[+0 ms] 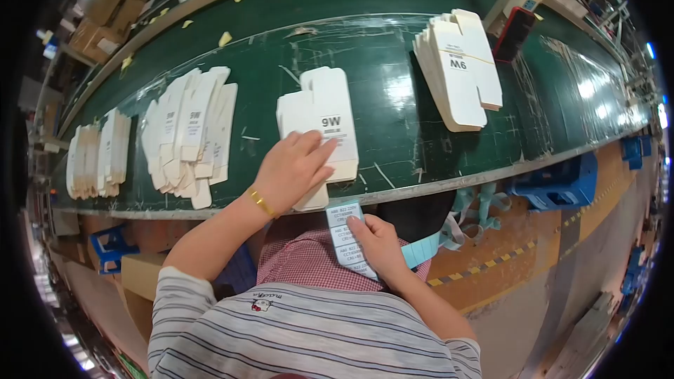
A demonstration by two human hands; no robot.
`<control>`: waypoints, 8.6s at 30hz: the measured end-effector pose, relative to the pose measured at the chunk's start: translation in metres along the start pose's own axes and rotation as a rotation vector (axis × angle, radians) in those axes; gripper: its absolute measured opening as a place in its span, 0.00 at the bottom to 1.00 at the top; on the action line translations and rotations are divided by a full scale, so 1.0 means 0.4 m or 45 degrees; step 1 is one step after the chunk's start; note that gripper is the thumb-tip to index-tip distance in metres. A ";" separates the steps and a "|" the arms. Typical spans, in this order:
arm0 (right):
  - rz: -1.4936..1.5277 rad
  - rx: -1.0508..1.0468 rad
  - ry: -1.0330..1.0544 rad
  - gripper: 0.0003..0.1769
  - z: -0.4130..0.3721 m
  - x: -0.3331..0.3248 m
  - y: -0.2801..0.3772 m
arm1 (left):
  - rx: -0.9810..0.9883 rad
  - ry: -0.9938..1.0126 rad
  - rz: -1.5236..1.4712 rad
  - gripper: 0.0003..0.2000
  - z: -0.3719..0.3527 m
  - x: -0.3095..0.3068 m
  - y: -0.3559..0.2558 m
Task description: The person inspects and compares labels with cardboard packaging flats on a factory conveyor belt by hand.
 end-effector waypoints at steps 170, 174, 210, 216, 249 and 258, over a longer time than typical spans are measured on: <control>0.047 -0.179 0.368 0.08 -0.093 0.061 0.031 | 0.487 -0.199 0.307 0.05 0.018 -0.210 0.005; 0.146 -0.189 0.363 0.10 -0.065 0.072 0.017 | 0.411 -0.353 0.605 0.08 -0.104 -0.417 0.138; -0.595 -1.094 0.079 0.08 -0.087 0.065 0.283 | -0.763 -0.073 -1.359 0.18 -0.145 -0.068 -0.111; -0.323 -0.747 -0.009 0.11 -0.028 0.056 0.234 | -0.909 -0.090 -1.486 0.09 -0.126 -0.034 -0.069; 0.113 0.266 -0.231 0.15 0.169 0.101 0.179 | -0.168 -0.092 -0.481 0.22 -0.039 0.006 0.099; 0.123 0.282 -0.213 0.15 0.180 0.094 0.172 | -0.183 -0.071 -0.465 0.24 -0.035 0.011 0.099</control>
Point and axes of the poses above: each hand's wrist, its own z-axis towards the middle knuckle, its own x-axis out of the palm, y = z × x, the point moved 7 cm from there along z, towards the middle knuckle, and after that the axes turned 7 degrees about -y, right-handed, at the moved point
